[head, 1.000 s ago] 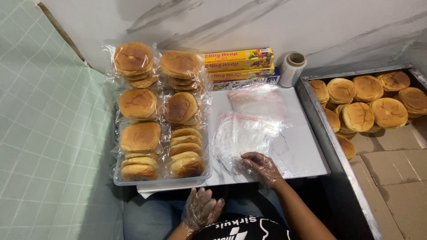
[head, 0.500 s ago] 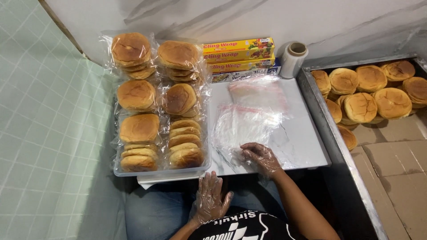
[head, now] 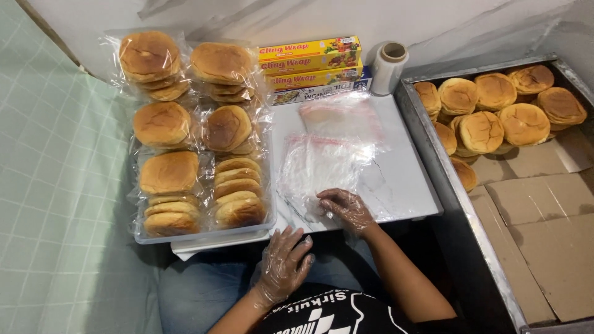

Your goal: The person picks round buns from a metal tray and places them into clear plastic bags. They seal each bag and set it aside in a stack. The person repeats this process for multiple buns throughout the clip.

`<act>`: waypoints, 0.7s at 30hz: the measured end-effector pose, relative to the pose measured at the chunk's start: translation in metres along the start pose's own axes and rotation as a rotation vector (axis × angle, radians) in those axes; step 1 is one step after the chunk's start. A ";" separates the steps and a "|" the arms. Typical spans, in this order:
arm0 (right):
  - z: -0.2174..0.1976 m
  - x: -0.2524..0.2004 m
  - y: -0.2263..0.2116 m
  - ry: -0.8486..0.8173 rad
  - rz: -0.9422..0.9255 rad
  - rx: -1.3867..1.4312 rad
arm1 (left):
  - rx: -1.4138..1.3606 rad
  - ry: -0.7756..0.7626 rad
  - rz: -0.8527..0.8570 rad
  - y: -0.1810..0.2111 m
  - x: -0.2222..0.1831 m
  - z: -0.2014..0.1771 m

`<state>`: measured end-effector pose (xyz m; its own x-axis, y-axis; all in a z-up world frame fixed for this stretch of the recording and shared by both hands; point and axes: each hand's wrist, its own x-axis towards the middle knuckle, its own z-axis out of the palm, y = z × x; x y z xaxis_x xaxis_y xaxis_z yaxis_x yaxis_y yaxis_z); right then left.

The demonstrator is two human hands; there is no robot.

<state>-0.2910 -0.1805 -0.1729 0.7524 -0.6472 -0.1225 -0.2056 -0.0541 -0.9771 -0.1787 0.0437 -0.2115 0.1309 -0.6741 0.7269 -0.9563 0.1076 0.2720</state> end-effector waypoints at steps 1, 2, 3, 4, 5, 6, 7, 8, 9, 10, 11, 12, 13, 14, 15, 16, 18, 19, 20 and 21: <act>-0.001 0.001 0.002 -0.013 -0.028 -0.005 | -0.065 -0.046 0.058 -0.001 0.014 -0.002; -0.001 0.002 0.005 -0.025 -0.056 -0.010 | -0.129 -0.091 0.116 -0.001 0.029 -0.003; -0.001 0.003 0.003 -0.021 -0.053 -0.008 | -0.133 -0.095 0.118 -0.003 0.039 0.002; 0.000 0.003 0.001 -0.023 -0.020 0.047 | -0.156 -0.118 0.152 -0.005 0.049 0.007; 0.000 0.002 0.000 -0.023 0.016 0.102 | -0.181 -0.143 0.187 -0.006 0.058 0.013; 0.001 0.002 0.000 -0.016 0.021 0.104 | -0.188 -0.147 0.189 -0.011 0.066 0.027; 0.002 0.001 -0.001 -0.002 0.030 0.129 | -0.137 -0.048 0.182 -0.015 0.076 0.042; 0.002 0.001 -0.003 0.013 0.038 0.153 | -0.086 0.052 0.174 -0.019 0.087 0.057; 0.000 0.002 -0.002 0.025 0.038 0.156 | -0.094 0.048 0.182 -0.024 0.092 0.057; -0.002 0.004 -0.001 0.023 0.029 0.159 | -0.099 0.007 0.100 -0.028 0.097 0.058; -0.005 0.007 0.000 0.018 0.017 0.160 | -0.100 -0.032 0.017 -0.032 0.102 0.059; -0.009 0.010 -0.002 0.027 0.015 0.163 | -0.105 -0.034 0.025 -0.035 0.102 0.058; -0.013 0.013 -0.003 0.037 -0.093 0.096 | -0.074 -0.064 -0.021 -0.038 0.102 0.058; -0.018 0.017 -0.005 0.046 -0.201 0.028 | -0.043 -0.094 -0.066 -0.041 0.103 0.058; -0.026 0.020 -0.015 0.051 -0.200 0.030 | -0.045 -0.097 -0.063 -0.042 0.102 0.057; -0.035 0.023 -0.025 0.005 -0.379 -0.124 | -0.113 -0.070 -0.104 -0.043 0.102 0.056; -0.047 0.033 -0.037 -0.041 -0.557 -0.277 | -0.178 -0.045 -0.145 -0.044 0.102 0.054; -0.051 0.041 -0.039 -0.137 -0.587 -0.435 | -0.216 -0.014 -0.178 -0.043 0.103 0.054; -0.055 0.049 -0.041 -0.233 -0.617 -0.592 | -0.254 0.018 -0.211 -0.043 0.104 0.053; -0.053 0.051 -0.041 -0.236 -0.618 -0.593 | -0.252 0.020 -0.214 -0.042 0.105 0.052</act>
<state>-0.2771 -0.2516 -0.1301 0.9321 -0.2015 0.3008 0.0396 -0.7692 -0.6378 -0.1383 -0.0699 -0.1798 0.3293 -0.6864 0.6484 -0.8121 0.1444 0.5654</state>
